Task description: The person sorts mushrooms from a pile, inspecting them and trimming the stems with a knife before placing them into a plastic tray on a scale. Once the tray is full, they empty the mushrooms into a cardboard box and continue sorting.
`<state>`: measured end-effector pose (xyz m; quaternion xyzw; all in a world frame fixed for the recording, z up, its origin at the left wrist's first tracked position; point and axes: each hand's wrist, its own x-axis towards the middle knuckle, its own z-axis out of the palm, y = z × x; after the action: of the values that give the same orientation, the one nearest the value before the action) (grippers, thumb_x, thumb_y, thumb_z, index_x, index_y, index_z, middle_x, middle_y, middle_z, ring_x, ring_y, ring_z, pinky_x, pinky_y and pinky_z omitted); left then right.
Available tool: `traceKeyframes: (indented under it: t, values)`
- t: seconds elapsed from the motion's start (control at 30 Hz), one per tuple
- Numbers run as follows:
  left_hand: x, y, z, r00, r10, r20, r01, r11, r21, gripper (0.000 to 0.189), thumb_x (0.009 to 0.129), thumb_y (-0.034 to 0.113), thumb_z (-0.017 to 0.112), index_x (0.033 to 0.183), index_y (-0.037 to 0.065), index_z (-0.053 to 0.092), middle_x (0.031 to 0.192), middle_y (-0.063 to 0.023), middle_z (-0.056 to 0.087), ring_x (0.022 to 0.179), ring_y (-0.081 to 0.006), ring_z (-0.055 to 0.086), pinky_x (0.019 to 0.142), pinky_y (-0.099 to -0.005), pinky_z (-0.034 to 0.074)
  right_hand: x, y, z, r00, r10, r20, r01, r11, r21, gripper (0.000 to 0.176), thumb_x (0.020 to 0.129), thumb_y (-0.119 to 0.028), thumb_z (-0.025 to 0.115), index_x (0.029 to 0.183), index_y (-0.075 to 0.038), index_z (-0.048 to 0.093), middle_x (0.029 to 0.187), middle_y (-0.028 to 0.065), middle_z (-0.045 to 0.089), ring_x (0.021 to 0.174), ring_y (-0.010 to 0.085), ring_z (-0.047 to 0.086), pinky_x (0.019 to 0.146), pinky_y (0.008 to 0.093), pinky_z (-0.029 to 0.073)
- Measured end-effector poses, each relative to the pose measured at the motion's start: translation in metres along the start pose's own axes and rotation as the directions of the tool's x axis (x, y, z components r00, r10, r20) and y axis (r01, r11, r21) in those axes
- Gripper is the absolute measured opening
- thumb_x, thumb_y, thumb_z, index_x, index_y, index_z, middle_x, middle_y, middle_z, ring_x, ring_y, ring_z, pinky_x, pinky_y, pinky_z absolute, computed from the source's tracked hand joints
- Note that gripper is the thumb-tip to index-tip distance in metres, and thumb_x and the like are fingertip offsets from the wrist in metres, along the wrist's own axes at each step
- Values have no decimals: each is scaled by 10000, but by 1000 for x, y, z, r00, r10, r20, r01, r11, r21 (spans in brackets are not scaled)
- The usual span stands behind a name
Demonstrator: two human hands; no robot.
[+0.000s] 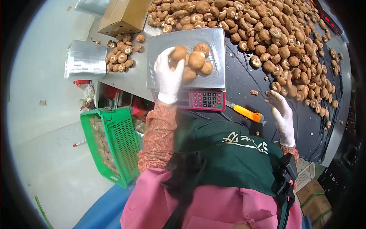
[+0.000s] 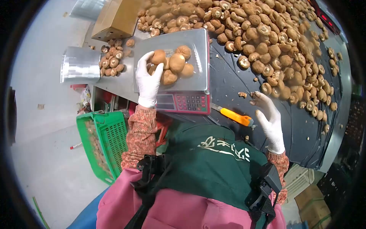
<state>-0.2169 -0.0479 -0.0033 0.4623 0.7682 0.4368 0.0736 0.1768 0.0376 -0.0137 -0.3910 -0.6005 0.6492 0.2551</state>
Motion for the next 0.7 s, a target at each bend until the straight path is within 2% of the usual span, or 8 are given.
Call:
traceKeyframes:
  t: [0.13,0.17,0.27,0.4,0.43,0.57,0.6,0.7]
  values:
    - [10,-15,3,970,132,202,-203,900,385,470,898,253,709,1341,143,596,1272,-76,624,1252,-281,543,1149,-603,279,-3,3,2,998,39,-40,-42,997,-63,510,904,-91,588,1397,22,522,1305,120,627,1192,205,612,1061,358,444]
    - [13,-19,5,964,158,213,-230,897,377,436,951,296,640,1363,163,590,1297,-46,621,1301,-247,508,1161,-669,167,-4,2,3,998,42,-39,-45,996,-71,509,902,-85,585,1396,21,524,1298,119,631,1189,204,615,1057,355,448]
    - [17,-21,-1,959,156,236,-220,937,272,427,979,267,603,1391,162,572,1335,-52,611,1292,-241,520,1163,-667,167,-5,-1,4,998,51,-49,-54,995,-82,502,900,-66,576,1392,19,527,1281,116,640,1181,198,619,1046,347,457]
    - [29,-17,-17,990,-22,136,25,1000,-19,350,1015,229,543,1313,68,634,1269,-125,667,1182,-296,599,1095,-450,394,-5,1,2,994,70,-83,-74,996,-50,481,912,-39,560,1389,17,529,1277,112,639,1176,191,619,1041,337,460]
    - [27,-15,-22,997,-5,83,8,999,-38,315,1031,183,515,1258,18,659,1224,-145,687,1141,-284,624,1006,-355,463,-5,2,1,993,76,-89,-80,996,-39,476,916,-32,555,1389,17,530,1278,111,637,1174,189,618,1040,334,460]
    - [34,-23,-59,1000,19,-23,-19,999,-30,310,1046,157,502,1245,-29,650,1196,-141,691,1118,-212,625,1008,-349,465,-3,-1,-4,993,56,-106,-64,996,-66,425,957,-24,536,1380,18,541,1298,109,623,1165,182,616,1039,324,455]
    - [34,-11,-69,994,-80,-79,70,991,-113,325,1051,169,498,1236,-49,651,1186,-139,696,1106,-197,621,1002,-341,463,-2,2,-9,993,41,-113,-51,995,-86,406,975,-39,542,1374,31,542,1287,113,630,1154,186,620,1035,321,456]
    - [28,-14,-103,981,-108,-159,100,993,-61,343,1057,185,496,1237,-62,650,1181,-141,696,1089,-184,619,988,-326,463,-1,2,-16,987,68,-143,-78,994,-70,446,1015,-143,560,1406,61,499,1341,159,598,1201,227,584,1078,358,426]
